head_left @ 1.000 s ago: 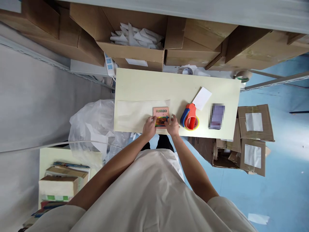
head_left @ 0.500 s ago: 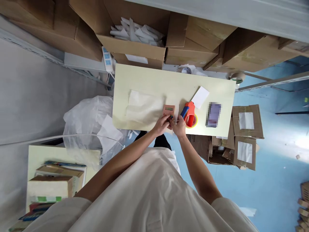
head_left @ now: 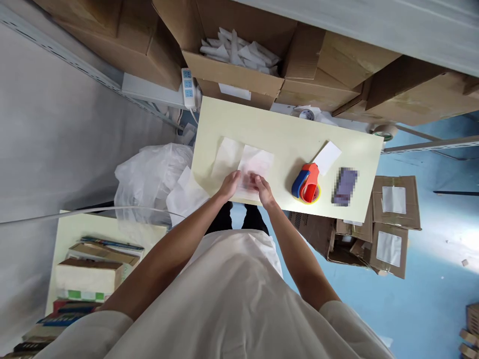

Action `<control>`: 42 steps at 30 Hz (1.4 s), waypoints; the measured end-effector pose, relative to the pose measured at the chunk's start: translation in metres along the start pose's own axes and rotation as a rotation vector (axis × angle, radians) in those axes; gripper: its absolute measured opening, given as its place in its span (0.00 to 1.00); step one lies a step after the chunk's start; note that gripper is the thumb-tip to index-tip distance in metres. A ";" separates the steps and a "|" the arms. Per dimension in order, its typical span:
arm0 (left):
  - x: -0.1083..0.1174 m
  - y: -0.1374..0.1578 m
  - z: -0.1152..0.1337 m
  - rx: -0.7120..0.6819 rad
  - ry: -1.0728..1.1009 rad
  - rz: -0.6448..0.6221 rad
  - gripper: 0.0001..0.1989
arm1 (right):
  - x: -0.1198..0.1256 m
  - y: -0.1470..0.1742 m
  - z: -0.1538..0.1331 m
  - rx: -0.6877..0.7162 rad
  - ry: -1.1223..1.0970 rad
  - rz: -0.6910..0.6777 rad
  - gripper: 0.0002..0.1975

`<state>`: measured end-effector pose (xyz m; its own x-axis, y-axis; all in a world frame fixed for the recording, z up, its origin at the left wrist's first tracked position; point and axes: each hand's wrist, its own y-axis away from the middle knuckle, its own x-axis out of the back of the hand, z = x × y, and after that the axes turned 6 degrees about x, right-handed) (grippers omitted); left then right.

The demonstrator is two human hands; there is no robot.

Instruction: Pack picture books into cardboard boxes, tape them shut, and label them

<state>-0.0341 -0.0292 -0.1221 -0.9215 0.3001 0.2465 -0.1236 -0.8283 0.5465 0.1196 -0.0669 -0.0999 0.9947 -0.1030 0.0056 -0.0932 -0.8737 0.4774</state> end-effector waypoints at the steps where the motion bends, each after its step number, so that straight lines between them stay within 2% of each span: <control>1: 0.003 0.000 -0.003 0.006 -0.049 0.054 0.24 | -0.002 -0.003 0.003 0.017 0.021 0.008 0.31; 3: 0.007 0.003 -0.005 -0.048 -0.179 0.155 0.23 | -0.005 -0.006 0.009 0.055 0.062 0.023 0.28; 4: 0.008 0.004 -0.006 -0.121 -0.256 0.179 0.23 | -0.005 -0.007 0.012 0.073 0.081 0.024 0.27; 6: 0.008 0.006 -0.005 -0.296 -0.419 0.135 0.22 | -0.005 -0.005 0.017 0.115 0.150 0.042 0.22; 8: 0.006 0.006 -0.005 -0.397 -0.552 0.031 0.20 | -0.002 -0.002 0.021 0.176 0.315 0.144 0.18; 10: 0.004 0.004 -0.006 -0.414 -0.627 -0.036 0.19 | 0.000 0.000 0.026 0.220 0.504 0.310 0.19; 12: 0.001 0.003 -0.007 -0.419 -0.661 -0.055 0.21 | 0.002 0.001 0.032 0.216 0.583 0.410 0.24; 16: -0.003 0.004 -0.011 -0.405 -0.670 -0.066 0.24 | 0.004 -0.007 0.039 0.100 0.379 0.441 0.27; 20: -0.008 0.005 -0.013 -0.372 -0.610 -0.068 0.25 | 0.013 -0.012 0.034 0.000 0.026 0.393 0.22; 22: -0.014 0.005 -0.013 -0.363 -0.564 -0.075 0.25 | 0.024 -0.007 0.029 -0.025 -0.060 0.349 0.19; 27: -0.042 0.013 -0.004 -0.360 -0.429 -0.214 0.22 | 0.057 0.021 0.010 -0.034 -0.095 0.377 0.17; 30: -0.058 0.018 0.007 -0.311 -0.358 -0.261 0.18 | 0.065 0.030 -0.006 -0.015 -0.033 0.397 0.16; 33: -0.061 0.019 0.017 -0.157 -0.131 -0.286 0.23 | 0.054 0.027 -0.020 0.010 0.079 0.370 0.15; 36: -0.054 0.012 0.020 -0.049 0.202 -0.353 0.27 | 0.023 0.016 -0.027 0.038 0.152 0.304 0.16; 38: -0.045 0.004 0.017 0.005 0.348 -0.360 0.30 | 0.001 0.006 -0.025 0.045 0.159 0.260 0.18; 40: -0.034 -0.005 0.011 0.096 0.408 -0.323 0.33 | -0.018 -0.004 -0.018 0.039 0.132 0.216 0.20; 42: -0.022 -0.015 0.005 0.177 0.360 -0.251 0.30 | -0.030 -0.013 -0.007 0.022 0.103 0.176 0.21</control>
<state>-0.0103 -0.0214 -0.1315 -0.9442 0.2715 -0.1866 -0.3227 -0.6485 0.6894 0.0916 -0.0487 -0.0999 0.9620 -0.2070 0.1779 -0.2660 -0.8567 0.4420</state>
